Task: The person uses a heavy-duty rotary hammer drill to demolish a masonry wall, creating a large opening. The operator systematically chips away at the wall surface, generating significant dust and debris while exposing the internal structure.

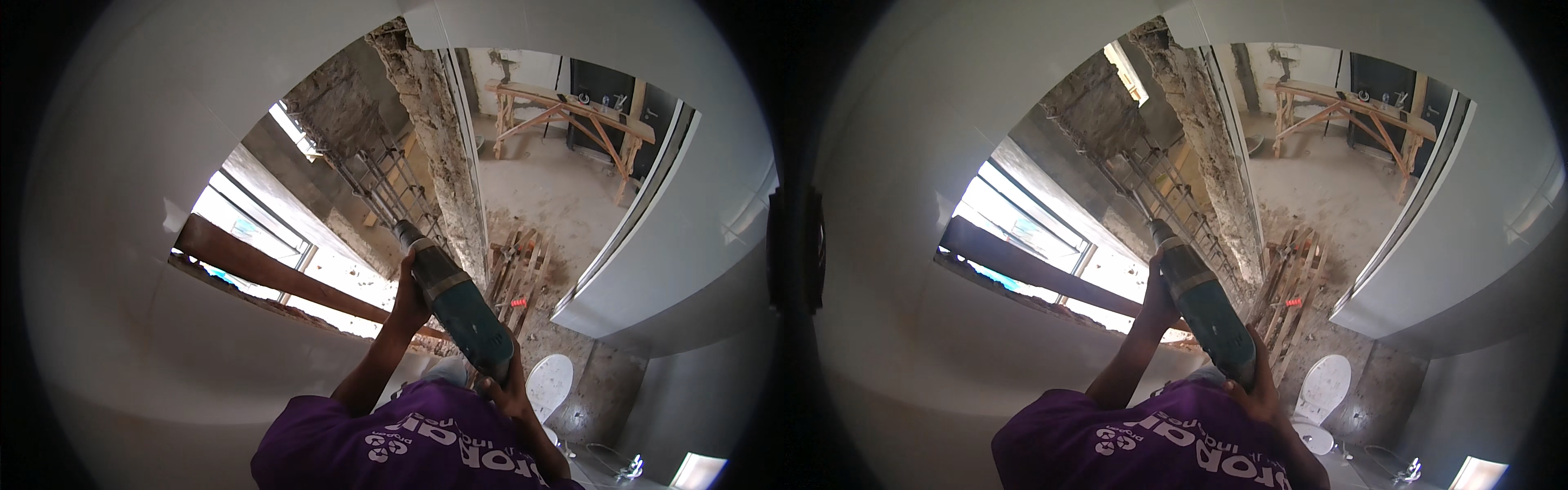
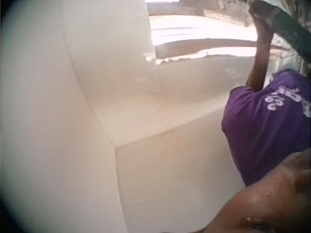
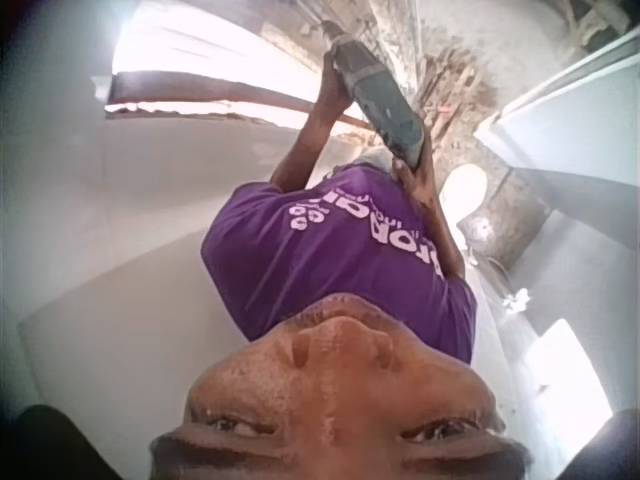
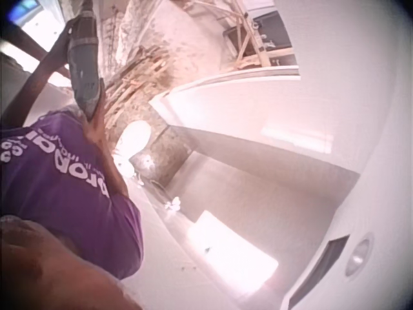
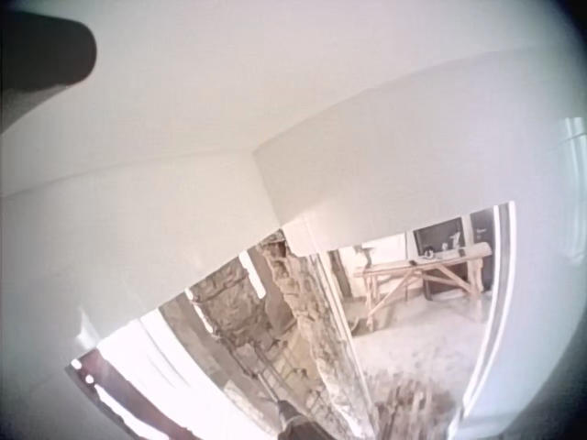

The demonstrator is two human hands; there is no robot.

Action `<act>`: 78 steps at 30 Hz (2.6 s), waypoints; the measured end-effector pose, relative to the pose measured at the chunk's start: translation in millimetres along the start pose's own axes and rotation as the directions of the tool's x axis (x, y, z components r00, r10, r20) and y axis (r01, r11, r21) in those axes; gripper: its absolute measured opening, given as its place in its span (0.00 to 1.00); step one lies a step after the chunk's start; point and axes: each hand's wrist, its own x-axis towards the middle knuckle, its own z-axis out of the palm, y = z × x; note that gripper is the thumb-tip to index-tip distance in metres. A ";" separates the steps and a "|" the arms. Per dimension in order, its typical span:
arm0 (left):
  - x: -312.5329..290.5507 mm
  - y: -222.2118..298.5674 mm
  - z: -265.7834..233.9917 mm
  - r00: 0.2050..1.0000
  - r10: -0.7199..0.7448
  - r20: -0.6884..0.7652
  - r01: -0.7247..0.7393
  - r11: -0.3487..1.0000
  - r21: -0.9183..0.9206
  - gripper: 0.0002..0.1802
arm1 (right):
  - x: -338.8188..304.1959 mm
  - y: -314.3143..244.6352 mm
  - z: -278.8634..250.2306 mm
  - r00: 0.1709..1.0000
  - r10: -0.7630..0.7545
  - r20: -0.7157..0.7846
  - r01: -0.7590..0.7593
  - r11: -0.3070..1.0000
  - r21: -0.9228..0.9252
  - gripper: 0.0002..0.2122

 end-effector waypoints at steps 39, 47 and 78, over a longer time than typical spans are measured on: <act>29.2 104.2 -127.9 0.787 -0.250 0.564 0.339 0.939 -0.058 0.47 | 43.6 80.7 118.1 0.930 -0.170 0.324 0.328 0.782 -0.529 0.34; 37.9 103.1 -133.3 0.750 -0.257 0.610 0.389 0.917 -0.091 0.47 | 45.3 79.5 119.5 0.932 -0.226 0.282 0.352 0.748 -0.563 0.42; 27.5 25.7 -39.1 0.996 0.004 -0.084 0.028 0.923 0.384 0.33 | 24.2 107.7 16.5 0.987 0.034 -0.157 0.031 0.918 0.394 0.39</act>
